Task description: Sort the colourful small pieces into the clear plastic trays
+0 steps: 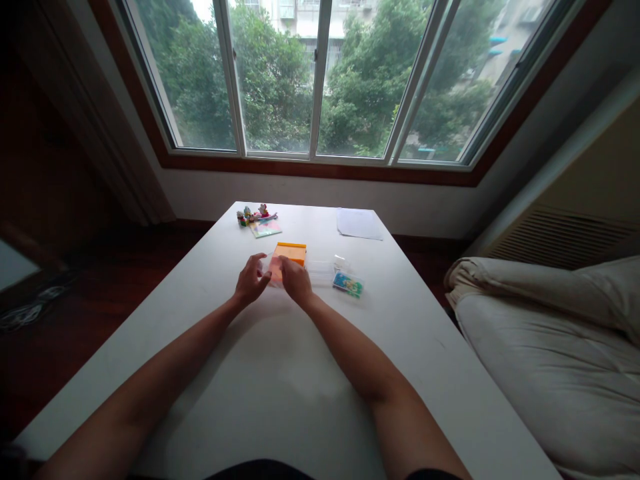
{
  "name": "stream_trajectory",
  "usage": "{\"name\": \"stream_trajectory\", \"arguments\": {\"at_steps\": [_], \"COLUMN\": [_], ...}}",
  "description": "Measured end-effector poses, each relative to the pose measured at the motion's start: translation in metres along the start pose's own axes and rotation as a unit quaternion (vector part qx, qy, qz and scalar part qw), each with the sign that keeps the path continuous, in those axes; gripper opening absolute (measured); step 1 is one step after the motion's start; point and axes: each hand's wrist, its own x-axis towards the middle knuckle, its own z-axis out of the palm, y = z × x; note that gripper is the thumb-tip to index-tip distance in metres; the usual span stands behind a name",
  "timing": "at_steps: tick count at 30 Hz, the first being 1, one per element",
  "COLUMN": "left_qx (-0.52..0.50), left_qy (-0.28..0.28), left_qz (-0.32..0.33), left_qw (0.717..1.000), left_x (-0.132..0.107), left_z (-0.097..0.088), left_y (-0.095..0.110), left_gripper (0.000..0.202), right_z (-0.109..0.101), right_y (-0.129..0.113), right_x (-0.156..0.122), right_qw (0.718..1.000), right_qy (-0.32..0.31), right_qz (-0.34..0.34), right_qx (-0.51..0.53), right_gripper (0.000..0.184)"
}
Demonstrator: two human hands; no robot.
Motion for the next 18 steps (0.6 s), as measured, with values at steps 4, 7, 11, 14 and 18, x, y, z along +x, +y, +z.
{"name": "stream_trajectory", "arguments": {"at_steps": [4,7,11,14,18], "left_qx": [-0.091,-0.184,-0.295,-0.355,-0.31], "left_qy": [-0.013,-0.024,-0.079,-0.122,-0.103], "left_qz": [0.017,0.011,-0.011,-0.031,-0.062], "left_qw": [0.996,0.983,0.952,0.926,0.943], "left_x": [0.0,0.003,0.006,0.006,0.011], "left_z": [0.001,0.0,0.001,0.003,0.004], "left_y": [-0.002,-0.008,-0.014,-0.017,-0.034], "left_gripper": [0.055,0.048,0.045,0.042,0.037], "right_z": [-0.011,-0.013,-0.007,-0.004,-0.007], "right_y": [-0.003,0.0,0.013,0.023,0.031], "right_x": [0.001,0.001,0.004,0.005,0.007], "right_qw": [0.998,0.993,0.976,0.974,0.979], "right_qy": [0.041,0.067,0.087,0.09,0.084], "right_qz": [0.032,0.072,0.142,0.156,0.144], "right_qx": [0.023,0.071,0.141,0.137,0.118], "right_gripper": [0.037,0.039,0.041,0.039,0.041]}}
